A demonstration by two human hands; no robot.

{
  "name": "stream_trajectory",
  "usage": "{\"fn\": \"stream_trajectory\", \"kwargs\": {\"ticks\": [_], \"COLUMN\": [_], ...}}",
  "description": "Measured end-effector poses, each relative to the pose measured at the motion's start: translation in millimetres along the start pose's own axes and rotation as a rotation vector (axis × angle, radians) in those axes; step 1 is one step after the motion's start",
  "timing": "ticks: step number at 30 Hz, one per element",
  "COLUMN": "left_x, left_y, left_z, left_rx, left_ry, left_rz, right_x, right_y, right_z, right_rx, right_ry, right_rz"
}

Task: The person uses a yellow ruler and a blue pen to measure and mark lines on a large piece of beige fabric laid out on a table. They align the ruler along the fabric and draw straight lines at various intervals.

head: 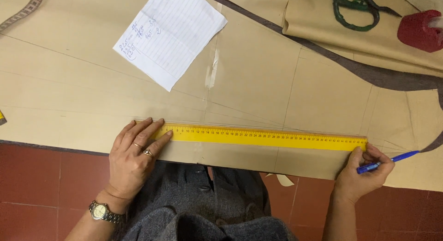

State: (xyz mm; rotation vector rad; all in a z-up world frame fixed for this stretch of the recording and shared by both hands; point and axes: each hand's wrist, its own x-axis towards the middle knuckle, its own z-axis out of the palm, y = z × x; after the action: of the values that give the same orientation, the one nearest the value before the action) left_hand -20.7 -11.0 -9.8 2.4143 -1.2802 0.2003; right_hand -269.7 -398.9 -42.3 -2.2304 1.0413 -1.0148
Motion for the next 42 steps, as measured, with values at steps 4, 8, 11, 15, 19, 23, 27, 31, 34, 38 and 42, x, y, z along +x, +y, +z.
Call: {"fn": "stream_trajectory", "kwargs": {"ticks": [4,8,11,15,19,23,27,31,34,38,42], "left_x": [-1,1,1,3,3,2,1,1,2,2,2], "left_y": [-2,-1,-1,0,1,0,-1,-1,0,-1,-2], "left_z": [0,-1,0,-2,-1,-1,0,1,0,-1,-1], "left_rx": [-0.008,0.000,0.002,-0.006,0.012,0.002,0.011,0.020,0.004,0.023,0.029], "left_ry": [-0.016,0.011,0.010,-0.001,0.018,0.018,0.002,0.018,0.022,0.011,0.000], "left_rz": [0.006,0.024,0.022,0.013,0.021,0.018,0.018,0.024,0.022,0.030,0.043], "right_x": [-1,0,0,-1,0,0,-1,0,0,-1,-1], "right_y": [14,0,-1,14,1,1,13,1,1,9,6], "right_z": [-2,-1,-1,-1,0,-1,-1,-2,-2,-1,-1], "right_rx": [-0.043,-0.030,-0.035,-0.020,-0.030,-0.018,-0.031,-0.031,-0.029,-0.018,-0.023], "right_ry": [0.004,-0.016,-0.009,0.004,-0.003,-0.011,0.005,-0.016,-0.032,-0.011,-0.013], "right_rz": [-0.037,-0.007,-0.003,-0.020,-0.009,0.003,-0.017,-0.012,-0.030,-0.001,-0.016]}}
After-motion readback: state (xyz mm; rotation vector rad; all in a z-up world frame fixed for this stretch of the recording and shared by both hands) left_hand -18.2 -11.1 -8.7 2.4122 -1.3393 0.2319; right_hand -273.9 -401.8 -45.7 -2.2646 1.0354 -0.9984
